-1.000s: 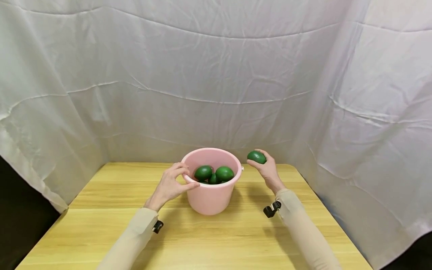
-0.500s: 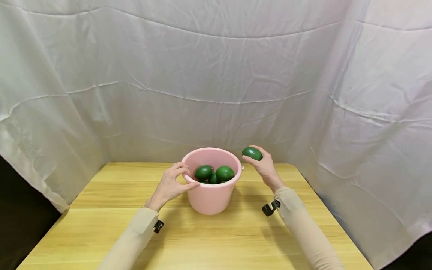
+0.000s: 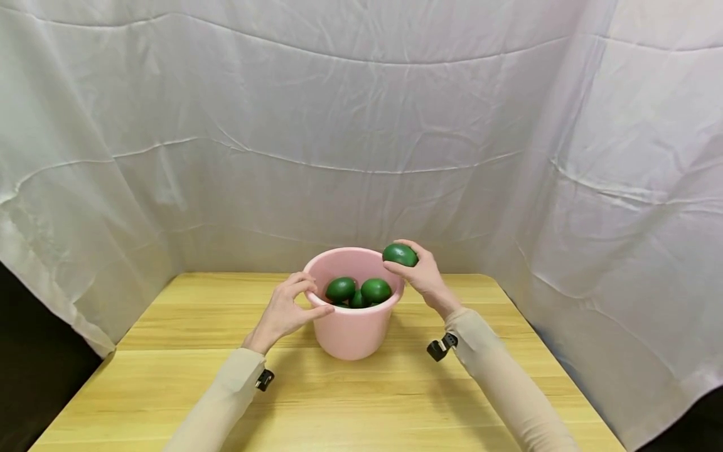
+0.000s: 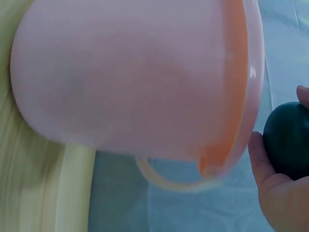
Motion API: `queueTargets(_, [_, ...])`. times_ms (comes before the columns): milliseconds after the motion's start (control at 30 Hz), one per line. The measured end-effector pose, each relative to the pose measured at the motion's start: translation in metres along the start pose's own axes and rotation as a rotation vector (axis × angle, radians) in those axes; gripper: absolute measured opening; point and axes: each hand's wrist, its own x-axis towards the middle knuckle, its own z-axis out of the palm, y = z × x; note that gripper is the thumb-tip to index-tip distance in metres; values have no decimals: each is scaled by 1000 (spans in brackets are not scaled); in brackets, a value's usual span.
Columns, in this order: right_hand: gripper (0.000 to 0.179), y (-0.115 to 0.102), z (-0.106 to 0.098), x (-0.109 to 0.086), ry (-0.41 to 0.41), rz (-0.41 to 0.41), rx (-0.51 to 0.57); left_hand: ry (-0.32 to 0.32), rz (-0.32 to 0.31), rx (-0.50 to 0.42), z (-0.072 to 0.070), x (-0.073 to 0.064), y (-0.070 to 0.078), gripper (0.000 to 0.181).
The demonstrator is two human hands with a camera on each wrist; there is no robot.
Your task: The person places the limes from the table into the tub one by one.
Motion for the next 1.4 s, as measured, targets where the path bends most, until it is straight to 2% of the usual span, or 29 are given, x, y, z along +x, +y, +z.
queueTargets(200, [54, -9, 21, -3, -51, -2, -46, 0, 10, 9, -1, 0, 2, 38])
queueTargets(367, [52, -11, 30, -3, -91, -20, -97, -9, 7, 7, -1, 0, 2, 41])
queueTargets(567, [53, -11, 34, -2, -119, -24, -155, -24, -10, -5, -1, 1, 2, 44])
queueTargets(767, [53, -13, 38, -1, -129, -41, -191, -17, 4, 4, -1, 0, 2, 39])
queueTargets(1000, [62, -16, 44, 5, -164, -67, -248, -10, 9, 17, -1, 1, 3, 38])
queueTargets(1200, [61, -15, 47, 7, -203, -111, -257, -11, 15, 23, -1, 2, 3, 39])
queueTargets(1400, [56, -14, 47, 7, -207, -111, -236, -6, 16, 29, -1, 0, 3, 35])
